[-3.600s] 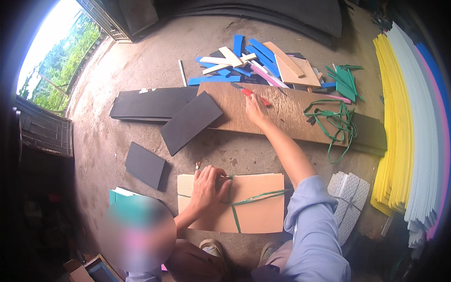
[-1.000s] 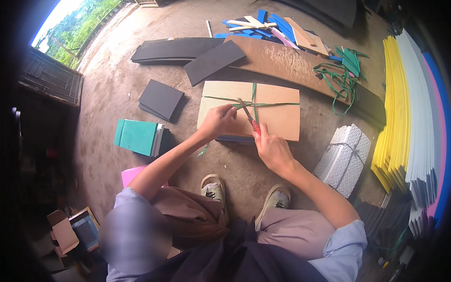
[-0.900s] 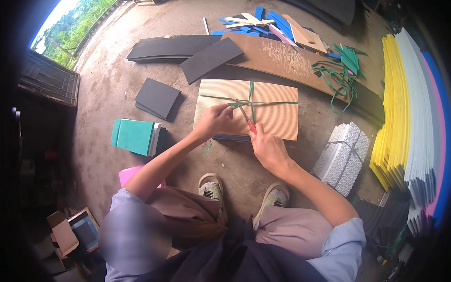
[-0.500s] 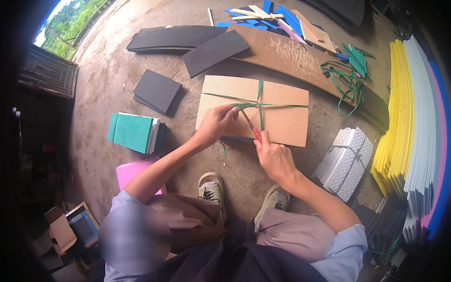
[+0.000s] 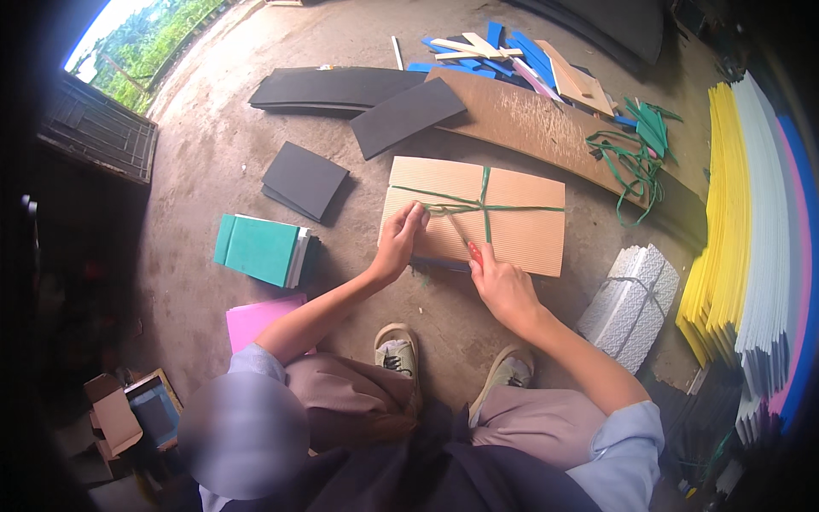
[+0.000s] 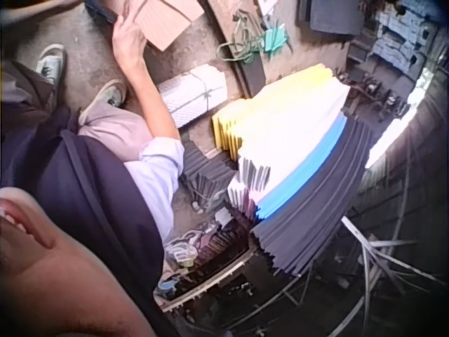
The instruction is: The person stacks colorful notebooks on the floor, aligns them, and wraps a green plastic strap around the stack. The person then ties the strap and uses scissors to cut the excess.
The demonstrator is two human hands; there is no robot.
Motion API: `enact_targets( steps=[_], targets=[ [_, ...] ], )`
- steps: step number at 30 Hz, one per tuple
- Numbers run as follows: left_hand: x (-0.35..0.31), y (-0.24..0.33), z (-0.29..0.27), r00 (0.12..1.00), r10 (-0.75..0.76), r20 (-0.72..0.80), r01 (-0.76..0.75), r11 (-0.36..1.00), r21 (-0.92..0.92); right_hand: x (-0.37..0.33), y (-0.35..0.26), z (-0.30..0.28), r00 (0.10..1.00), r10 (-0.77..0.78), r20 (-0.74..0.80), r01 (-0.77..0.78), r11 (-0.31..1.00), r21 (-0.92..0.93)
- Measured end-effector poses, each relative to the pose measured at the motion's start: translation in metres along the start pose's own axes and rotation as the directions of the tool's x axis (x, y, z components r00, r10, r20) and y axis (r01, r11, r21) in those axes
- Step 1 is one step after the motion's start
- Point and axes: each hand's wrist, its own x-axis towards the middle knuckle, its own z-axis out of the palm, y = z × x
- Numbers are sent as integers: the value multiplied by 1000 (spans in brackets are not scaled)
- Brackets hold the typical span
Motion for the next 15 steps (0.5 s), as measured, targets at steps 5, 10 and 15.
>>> enact_targets(
  steps=[5,10,15],
  targets=[
    [16,3,-12,993,-122,-7,97,826,-555,10,4,-22,976,54,209,-196,629,752],
    [25,32,-41,940,-309,-144,94,641,-762,21,-5,-59,998,17,60,-63,189,980],
    [21,129,-43,988,-56,-146,-85,590,-803,18,20,-85,993,118,-21,2,156,988]
  ],
)
